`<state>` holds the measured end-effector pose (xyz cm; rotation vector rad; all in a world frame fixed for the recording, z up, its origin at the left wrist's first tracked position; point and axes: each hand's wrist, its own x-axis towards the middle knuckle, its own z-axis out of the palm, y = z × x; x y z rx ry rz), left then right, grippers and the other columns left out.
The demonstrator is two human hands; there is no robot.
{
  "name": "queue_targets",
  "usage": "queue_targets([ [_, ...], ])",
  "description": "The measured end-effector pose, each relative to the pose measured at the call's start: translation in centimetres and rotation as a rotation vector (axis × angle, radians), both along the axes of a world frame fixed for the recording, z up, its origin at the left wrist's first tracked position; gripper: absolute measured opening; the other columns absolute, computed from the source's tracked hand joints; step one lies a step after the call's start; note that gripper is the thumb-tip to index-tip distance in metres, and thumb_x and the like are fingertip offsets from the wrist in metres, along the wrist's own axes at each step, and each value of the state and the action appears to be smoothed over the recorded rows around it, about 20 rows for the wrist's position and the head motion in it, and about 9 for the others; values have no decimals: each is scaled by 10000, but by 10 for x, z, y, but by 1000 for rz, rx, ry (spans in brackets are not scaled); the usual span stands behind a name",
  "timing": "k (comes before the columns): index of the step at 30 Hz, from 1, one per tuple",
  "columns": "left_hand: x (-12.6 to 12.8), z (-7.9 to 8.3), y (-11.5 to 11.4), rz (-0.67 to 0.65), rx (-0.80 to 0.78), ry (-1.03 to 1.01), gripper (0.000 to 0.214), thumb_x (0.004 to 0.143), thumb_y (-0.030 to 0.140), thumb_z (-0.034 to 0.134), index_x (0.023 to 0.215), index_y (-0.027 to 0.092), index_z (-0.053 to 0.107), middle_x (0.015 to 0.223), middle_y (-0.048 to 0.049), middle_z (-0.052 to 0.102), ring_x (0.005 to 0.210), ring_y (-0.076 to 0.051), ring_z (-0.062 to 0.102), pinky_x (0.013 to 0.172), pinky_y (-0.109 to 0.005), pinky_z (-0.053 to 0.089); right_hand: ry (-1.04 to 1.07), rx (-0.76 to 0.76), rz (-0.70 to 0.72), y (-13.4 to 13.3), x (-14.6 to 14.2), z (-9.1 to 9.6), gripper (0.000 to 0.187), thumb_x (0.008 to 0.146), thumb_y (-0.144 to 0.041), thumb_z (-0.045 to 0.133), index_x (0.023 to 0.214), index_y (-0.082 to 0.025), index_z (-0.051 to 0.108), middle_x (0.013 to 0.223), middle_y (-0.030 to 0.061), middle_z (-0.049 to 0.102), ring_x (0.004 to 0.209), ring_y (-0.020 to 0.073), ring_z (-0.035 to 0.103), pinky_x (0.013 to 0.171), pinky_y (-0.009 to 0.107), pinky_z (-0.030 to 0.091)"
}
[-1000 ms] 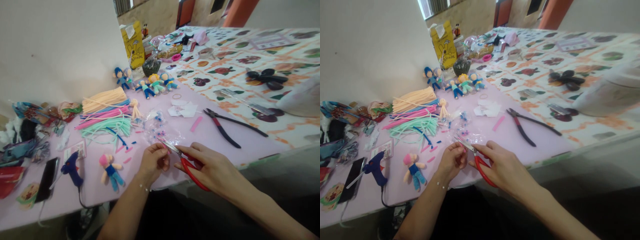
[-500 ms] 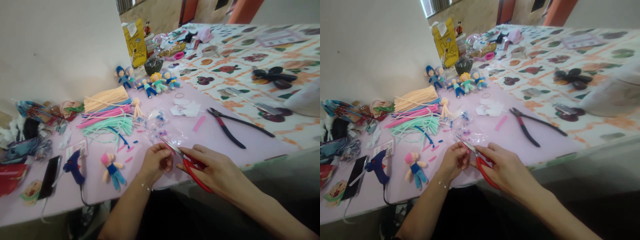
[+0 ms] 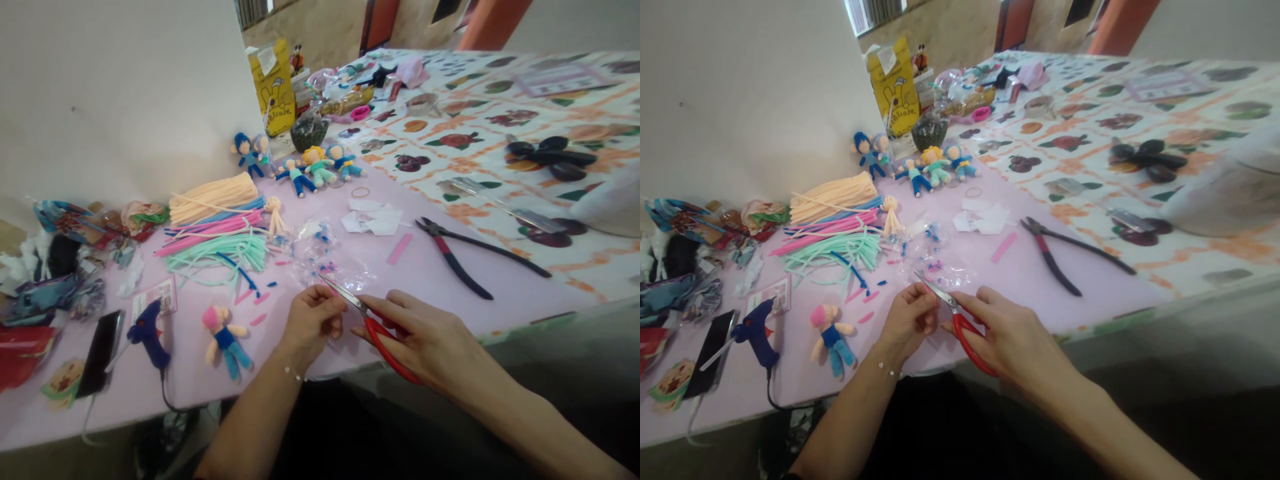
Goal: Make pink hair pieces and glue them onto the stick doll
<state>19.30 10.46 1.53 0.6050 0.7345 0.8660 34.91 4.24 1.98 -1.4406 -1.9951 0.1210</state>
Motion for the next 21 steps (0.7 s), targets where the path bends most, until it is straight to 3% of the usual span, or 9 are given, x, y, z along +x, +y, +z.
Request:
queue_targets([
  [13, 1, 1, 0, 57, -51, 22, 516, 361, 418, 935, 592, 164, 550, 530, 14, 632, 354, -42, 411, 353, -185, 253, -28, 95, -44, 6, 4, 7, 530, 1004, -548, 405, 1044, -119, 713, 683, 54, 607, 539, 157, 613, 509, 267, 479],
  [21, 0, 0, 0, 75, -67, 15, 470, 386, 379, 928, 595, 163, 567, 528, 27, 614, 368, -44, 420, 360, -185, 246, -65, 37, -73, 2, 1, 8, 608, 979, -631, 387, 1130, -132, 701, 736, 51, 597, 486, 130, 550, 464, 264, 457],
])
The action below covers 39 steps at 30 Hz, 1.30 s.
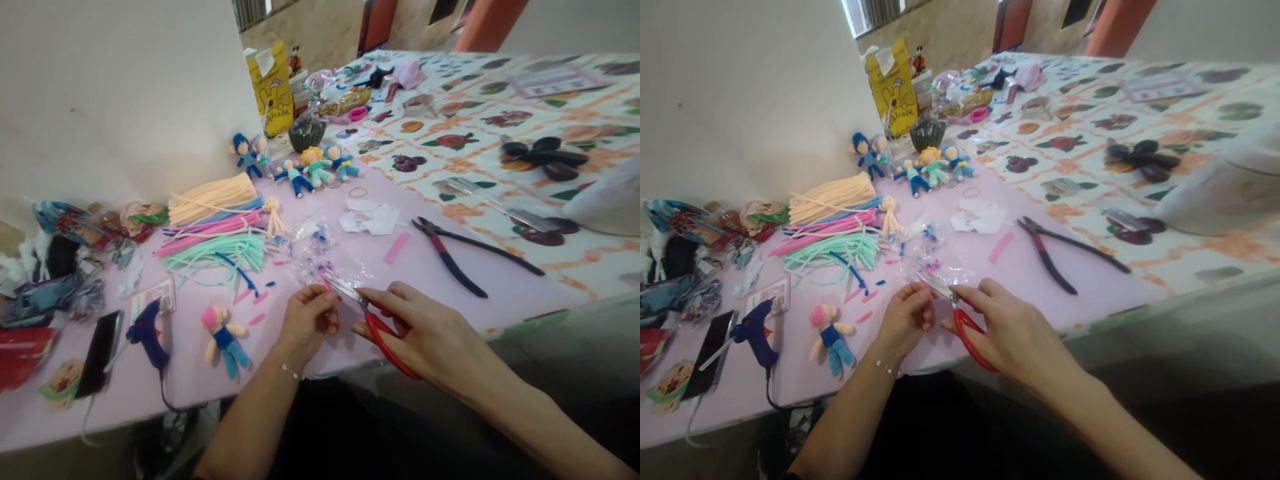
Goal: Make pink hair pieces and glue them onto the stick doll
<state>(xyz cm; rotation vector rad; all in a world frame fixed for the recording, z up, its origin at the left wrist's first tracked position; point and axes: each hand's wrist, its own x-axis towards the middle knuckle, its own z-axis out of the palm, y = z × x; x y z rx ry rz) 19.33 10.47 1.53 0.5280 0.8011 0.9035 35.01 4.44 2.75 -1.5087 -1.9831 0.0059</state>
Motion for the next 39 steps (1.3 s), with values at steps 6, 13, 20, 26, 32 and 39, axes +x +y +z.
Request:
queue_targets([
  [6, -1, 1, -1, -35, -6, 18, 482, 358, 396, 936, 580, 171, 572, 382, 72, 469, 358, -63, 409, 364, -180, 244, 1, -2, 16, -2, -3, -1, 532, 999, -552, 406, 1159, -131, 691, 756, 56, 605, 482, 127, 544, 462, 262, 462],
  [13, 0, 3, -1, -32, -24, 20, 526, 294, 431, 949, 568, 166, 586, 375, 59, 487, 351, -58, 400, 357, -174, 241, 4, 22, 22, -2, -2, -8, 419, 1002, -421, 443, 1180, -127, 683, 754, 50, 594, 484, 127, 543, 448, 253, 449],
  [20, -2, 0, 0, -63, -1, 8, 512, 339, 441, 948, 581, 169, 587, 374, 68, 464, 352, -63, 397, 367, -184, 236, 19, -5, 41, -5, -1, -8, 401, 1000, -396, 420, 1181, -158, 687, 722, 33, 568, 489, 122, 536, 454, 239, 438],
  [26, -3, -2, 0, -111, 22, -8, 505, 403, 475, 935, 596, 167, 585, 392, 63, 474, 347, -60, 379, 362, -192, 247, 33, -18, 53, -3, 1, -12, 413, 1006, -418, 405, 1152, -169, 700, 677, 29, 563, 494, 133, 544, 466, 248, 439],
  [32, -3, -2, -2, -94, 7, -68, 506, 433, 440, 938, 635, 156, 571, 584, 22, 598, 394, -37, 394, 355, -180, 228, 71, 15, 1, 2, 3, -4, 513, 993, -570, 400, 1067, -167, 710, 681, 46, 598, 513, 146, 569, 489, 264, 449],
  [39, -3, 2, -3, -98, -8, -102, 529, 435, 428, 951, 638, 156, 544, 621, 19, 603, 395, -25, 375, 340, -174, 227, 53, -43, -15, 0, 3, 1, 594, 966, -646, 402, 1115, -155, 701, 726, 51, 601, 487, 129, 527, 477, 269, 442],
])
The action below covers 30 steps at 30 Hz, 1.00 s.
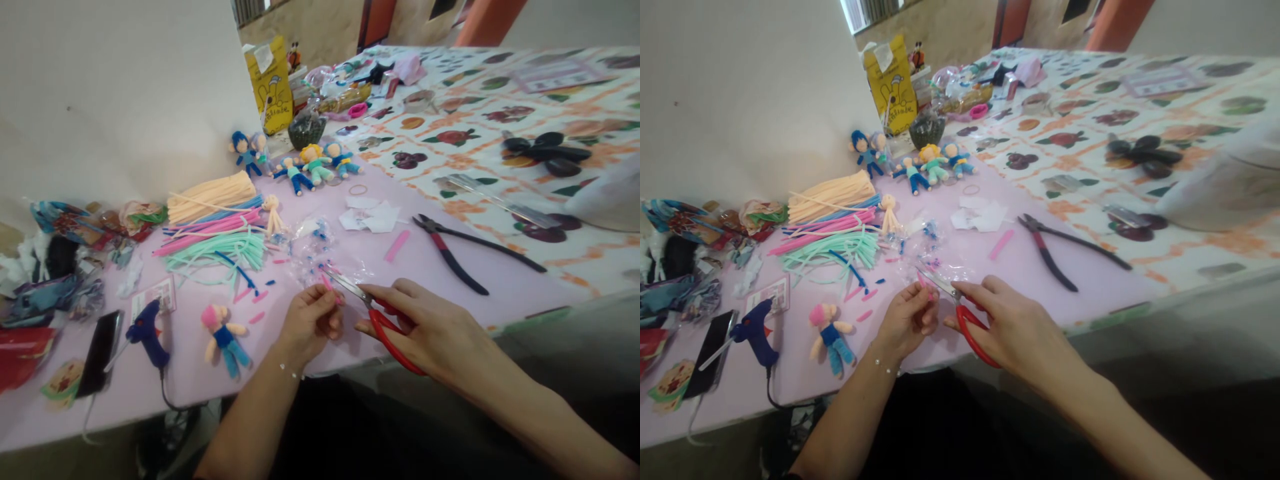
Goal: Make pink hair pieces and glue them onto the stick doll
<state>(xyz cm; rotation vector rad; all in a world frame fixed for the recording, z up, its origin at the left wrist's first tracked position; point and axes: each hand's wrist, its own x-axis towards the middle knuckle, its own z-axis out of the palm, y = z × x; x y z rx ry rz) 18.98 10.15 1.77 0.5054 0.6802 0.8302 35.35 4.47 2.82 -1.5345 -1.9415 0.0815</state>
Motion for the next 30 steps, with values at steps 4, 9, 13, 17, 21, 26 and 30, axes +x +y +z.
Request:
queue_targets([
  [4, 0, 1, 0, 6, -9, 0, 554, 401, 426, 962, 632, 159, 535, 602, 27, 599, 383, -23, 373, 335, -169, 221, -39, -7, 23, -3, -2, -2, 568, 980, -605, 405, 1160, -151, 695, 749, 58, 600, 510, 138, 554, 490, 271, 454],
  [9, 0, -1, 0, 24, -2, 9, 517, 426, 408, 943, 641, 167, 539, 590, 35, 585, 391, -29, 363, 350, -172, 204, -136, 20, -26, -6, -1, -4, 496, 998, -526, 392, 1168, -173, 695, 785, 62, 615, 490, 127, 545, 469, 267, 422],
  [13, 1, -1, 2, 98, -24, 54, 451, 450, 361, 910, 647, 166, 553, 591, 29, 576, 400, -34, 348, 364, -187, 194, -224, 63, -74, -6, 1, -4, 464, 1000, -475, 377, 1160, -175, 692, 797, 72, 635, 464, 130, 533, 417, 267, 356],
  [17, 1, -1, 2, 210, 8, 67, 399, 512, 340, 871, 657, 182, 534, 562, 51, 533, 404, -39, 349, 377, -187, 197, -254, 93, -125, -6, 3, 2, 401, 988, -427, 404, 1140, -158, 660, 846, 120, 687, 538, 188, 606, 413, 287, 348],
  [21, 0, -3, 0, 279, 83, 92, 387, 532, 348, 866, 678, 189, 544, 533, 69, 512, 398, -41, 371, 385, -183, 225, -314, 111, -137, -6, 4, 8, 373, 997, -406, 371, 1015, -149, 642, 849, 138, 707, 525, 204, 625, 405, 295, 357],
  [26, 0, -6, -1, 335, 177, 183, 343, 568, 354, 833, 665, 178, 555, 585, 41, 599, 387, -30, 389, 385, -185, 276, -304, 55, -149, -7, 5, 8, 425, 977, -479, 372, 1014, -165, 655, 862, 119, 707, 544, 212, 628, 408, 293, 364],
  [30, 1, -6, -1, 320, 214, 221, 337, 572, 370, 827, 642, 165, 569, 600, 22, 633, 376, -26, 387, 378, -181, 294, -250, 46, -121, -7, 1, 6, 463, 981, -512, 379, 1105, -170, 665, 846, 96, 693, 574, 197, 630, 444, 286, 396],
])
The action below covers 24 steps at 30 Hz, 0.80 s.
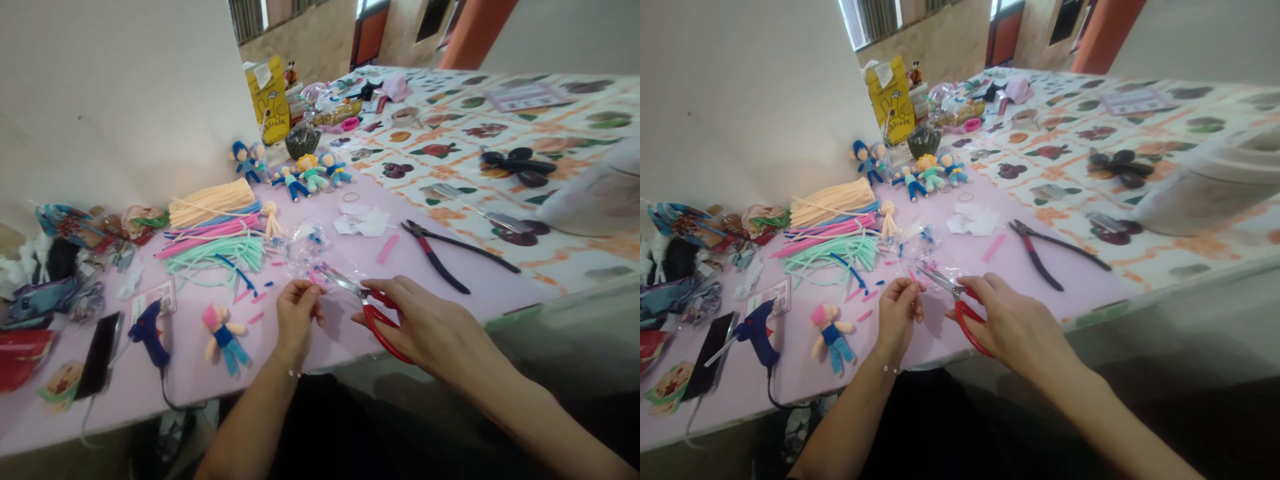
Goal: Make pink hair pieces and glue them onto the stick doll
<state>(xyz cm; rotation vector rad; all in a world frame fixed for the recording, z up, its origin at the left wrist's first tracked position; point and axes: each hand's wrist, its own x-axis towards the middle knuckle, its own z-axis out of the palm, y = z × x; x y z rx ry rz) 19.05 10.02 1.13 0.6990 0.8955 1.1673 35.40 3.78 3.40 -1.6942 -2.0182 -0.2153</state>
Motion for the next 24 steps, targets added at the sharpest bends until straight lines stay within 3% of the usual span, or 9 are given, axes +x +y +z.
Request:
queue_targets([
  [4, 1, 3, 0, -30, -19, -5, 331, 556, 367, 831, 628, 158, 585, 578, 27, 625, 373, -25, 387, 375, -176, 294, -46, 63, 34, 1, -7, -5, 463, 1004, -412, 340, 1178, -151, 681, 782, 74, 647, 472, 150, 556, 409, 273, 346],
  [9, 1, 6, -1, -77, -93, -18, 363, 512, 376, 857, 615, 159, 584, 502, 52, 557, 369, -34, 387, 370, -177, 269, -58, 33, 52, 1, -7, -13, 452, 991, -376, 366, 1252, -169, 671, 773, 69, 626, 526, 165, 591, 429, 267, 365],
  [12, 2, 6, 0, -105, -130, -39, 378, 471, 374, 867, 613, 163, 588, 526, 37, 592, 371, -31, 378, 364, -179, 254, -36, -2, 40, 1, -7, -15, 456, 989, -390, 372, 1285, -197, 659, 784, 70, 631, 541, 166, 597, 440, 265, 381],
  [24, 3, 5, 1, -140, -139, -65, 439, 396, 388, 910, 613, 159, 605, 566, 1, 658, 361, -41, 405, 350, -185, 259, -20, 25, 61, 1, -10, -13, 462, 1002, -364, 339, 1234, -167, 687, 735, 58, 604, 482, 132, 540, 419, 253, 366],
])
